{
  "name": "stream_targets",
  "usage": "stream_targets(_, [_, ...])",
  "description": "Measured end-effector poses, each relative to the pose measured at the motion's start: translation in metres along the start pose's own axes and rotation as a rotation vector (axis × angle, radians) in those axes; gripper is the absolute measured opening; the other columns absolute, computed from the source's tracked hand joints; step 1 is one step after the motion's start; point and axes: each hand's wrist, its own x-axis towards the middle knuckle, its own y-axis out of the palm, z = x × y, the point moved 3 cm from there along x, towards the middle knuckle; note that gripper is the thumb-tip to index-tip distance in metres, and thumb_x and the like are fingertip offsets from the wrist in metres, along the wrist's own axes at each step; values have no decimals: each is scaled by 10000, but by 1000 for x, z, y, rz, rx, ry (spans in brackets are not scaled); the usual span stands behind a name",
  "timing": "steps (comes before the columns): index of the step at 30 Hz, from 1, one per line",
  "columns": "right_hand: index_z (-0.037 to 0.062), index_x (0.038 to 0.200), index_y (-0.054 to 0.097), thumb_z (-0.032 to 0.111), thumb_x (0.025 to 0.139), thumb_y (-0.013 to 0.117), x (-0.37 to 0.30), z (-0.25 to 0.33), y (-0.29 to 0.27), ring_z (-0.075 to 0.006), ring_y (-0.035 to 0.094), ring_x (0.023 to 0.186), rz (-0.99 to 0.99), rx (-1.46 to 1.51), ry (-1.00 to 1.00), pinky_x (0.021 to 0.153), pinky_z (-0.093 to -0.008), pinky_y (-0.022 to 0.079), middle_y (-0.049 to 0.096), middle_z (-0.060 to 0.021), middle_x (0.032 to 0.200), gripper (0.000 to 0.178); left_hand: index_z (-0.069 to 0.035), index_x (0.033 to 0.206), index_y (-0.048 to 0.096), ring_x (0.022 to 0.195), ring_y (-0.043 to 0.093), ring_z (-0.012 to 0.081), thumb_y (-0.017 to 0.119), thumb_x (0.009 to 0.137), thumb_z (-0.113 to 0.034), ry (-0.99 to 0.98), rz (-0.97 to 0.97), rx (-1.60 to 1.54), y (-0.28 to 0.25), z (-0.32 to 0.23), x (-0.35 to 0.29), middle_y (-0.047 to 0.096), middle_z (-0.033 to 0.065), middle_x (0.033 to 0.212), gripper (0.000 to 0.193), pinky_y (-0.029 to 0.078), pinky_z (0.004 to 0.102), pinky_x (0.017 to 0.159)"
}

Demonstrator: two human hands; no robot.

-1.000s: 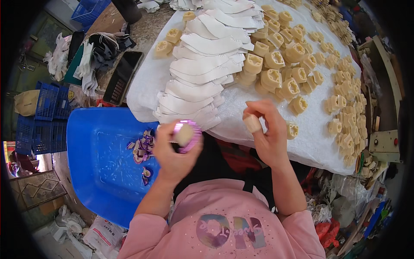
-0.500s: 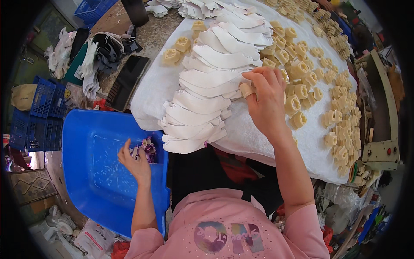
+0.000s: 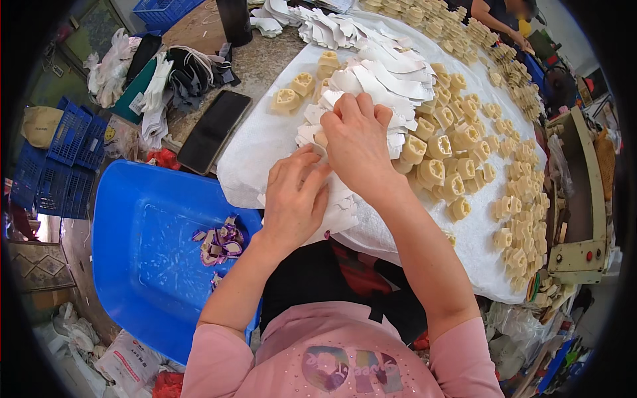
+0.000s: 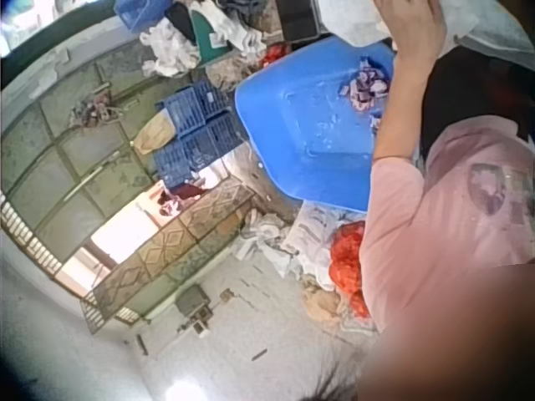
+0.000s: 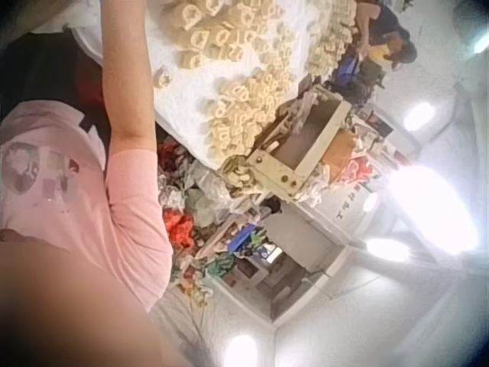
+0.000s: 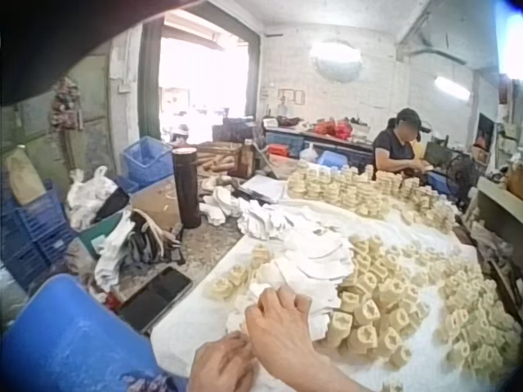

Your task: Assembling white shoe upper components onto beige plastic shoe lasts by hand.

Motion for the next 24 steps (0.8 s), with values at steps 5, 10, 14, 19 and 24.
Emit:
stream_targets(5, [60, 746, 623, 54, 614, 663, 3, 3, 1, -253, 442, 981, 88, -23, 35, 825, -425, 274, 519, -75, 895, 138, -22, 1000, 609, 1101, 539, 290, 656, 668, 11, 14, 20, 57, 1, 0, -3, 556, 124, 1052, 337, 404, 398, 887])
stream_targets(10, [66, 849, 603, 10, 587, 658, -13, -6, -2, -238, 461, 958, -1, 327, -54, 843, -426, 262, 549, -42, 882, 274, -20, 1000, 607, 1079, 551, 270, 647, 686, 6, 53, 1, 94, 1, 0, -1, 565, 121, 1034, 318, 401, 389, 888])
stream_targets(14, [70, 851, 595, 4, 591, 648, -23, -16, 3, -230, 471, 922, -22, 405, -40, 853, -427, 261, 562, -22, 881, 274, -24, 1001, 607, 1054, 561, 259, 643, 690, 4, 76, -10, 86, 2, -6, 2, 568, 113, 1020, 315, 399, 378, 879])
stream_targets(19, [131, 756, 598, 40, 631, 626, -15, 5, -3, -207, 479, 906, -132, 168, -107, 862, -454, 260, 520, -1, 824, 157, -25, 977, 605, 1031, 561, 259, 638, 690, 8, 51, -46, 64, -1, -4, 1, 570, 105, 1010, 292, 394, 379, 871])
stream_targets(24, [152, 694, 594, 49, 646, 611, -14, 4, 1, -199, 473, 910, -169, 83, -151, 860, -461, 260, 495, -1, 826, 114, -23, 948, 598, 964, 561, 270, 626, 703, 21, -25, -152, 55, -7, 4, 3, 575, 103, 1004, 251, 389, 378, 855])
